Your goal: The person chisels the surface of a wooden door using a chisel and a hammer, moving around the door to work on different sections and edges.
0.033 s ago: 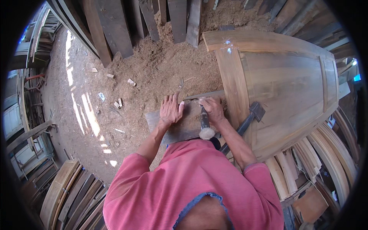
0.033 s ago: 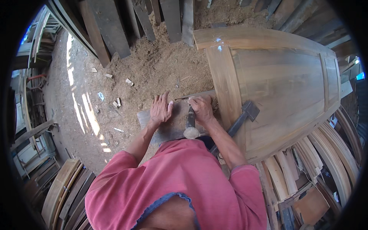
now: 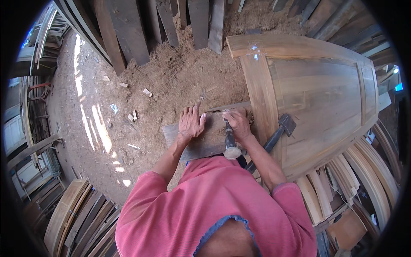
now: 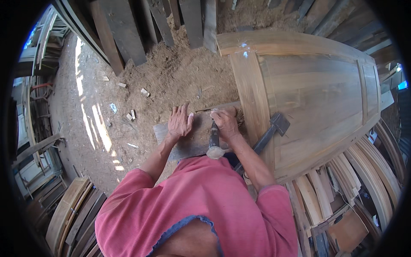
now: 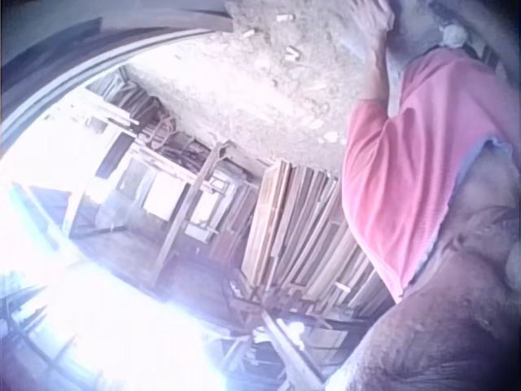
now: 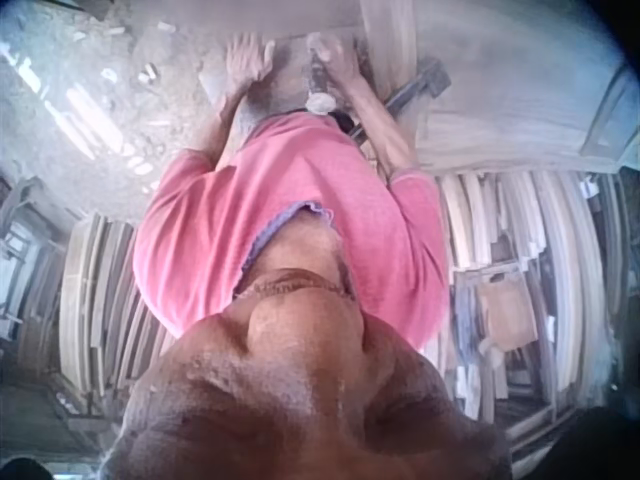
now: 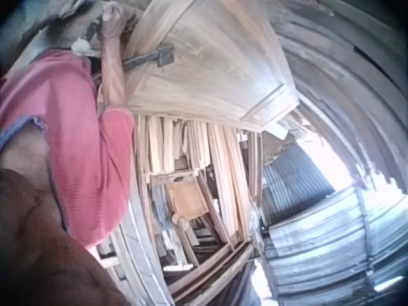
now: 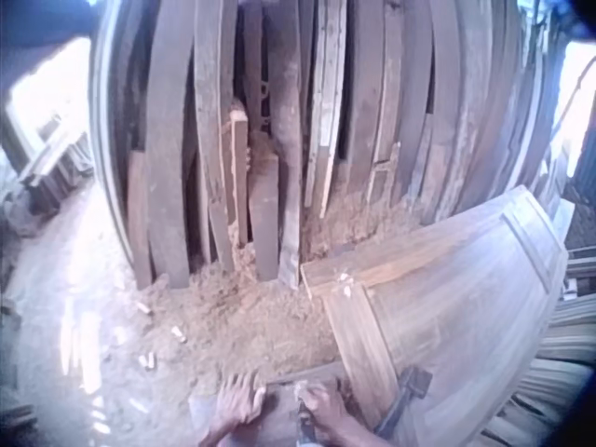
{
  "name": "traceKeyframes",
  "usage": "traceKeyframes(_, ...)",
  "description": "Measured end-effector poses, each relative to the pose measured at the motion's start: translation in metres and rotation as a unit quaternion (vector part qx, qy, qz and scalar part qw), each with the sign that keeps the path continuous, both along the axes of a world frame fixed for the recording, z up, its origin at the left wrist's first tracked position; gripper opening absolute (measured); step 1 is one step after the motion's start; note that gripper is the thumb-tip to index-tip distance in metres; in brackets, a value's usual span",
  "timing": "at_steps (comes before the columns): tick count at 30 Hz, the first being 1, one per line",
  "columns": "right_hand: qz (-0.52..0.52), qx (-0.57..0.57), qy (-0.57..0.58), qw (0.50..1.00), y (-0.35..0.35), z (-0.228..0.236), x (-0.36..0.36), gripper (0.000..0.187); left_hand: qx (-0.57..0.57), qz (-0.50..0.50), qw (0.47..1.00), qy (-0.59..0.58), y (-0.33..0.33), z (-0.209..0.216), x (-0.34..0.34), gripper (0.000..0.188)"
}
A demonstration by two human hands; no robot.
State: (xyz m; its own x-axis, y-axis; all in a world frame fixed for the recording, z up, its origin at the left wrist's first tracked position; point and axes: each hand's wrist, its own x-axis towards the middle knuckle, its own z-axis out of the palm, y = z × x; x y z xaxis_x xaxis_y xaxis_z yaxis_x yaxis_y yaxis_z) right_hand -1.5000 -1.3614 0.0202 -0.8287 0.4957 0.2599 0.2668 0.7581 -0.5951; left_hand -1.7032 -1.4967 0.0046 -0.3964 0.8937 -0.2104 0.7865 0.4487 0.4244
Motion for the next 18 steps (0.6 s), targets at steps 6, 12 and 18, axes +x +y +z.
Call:
traceKeyframes(6,-0.011,-0.021,-0.071,0.997,-0.045,-0.025,0.072,0.029,0.005,0.004,1.0,0.002,0.003,0.006,0.004,0.059)
traceKeyframes(12,-0.199,-0.245,0.048,0.948,0.023,-0.004,0.017,0.025,0.04,0.009,0.999,0.001,-0.004,-0.008,0.005,0.059)
traceKeyframes(18,-0.286,-0.275,-0.037,0.917,-0.005,0.019,0.067,0.025,0.112,-0.005,0.993,0.039,0.005,-0.008,-0.001,0.066)
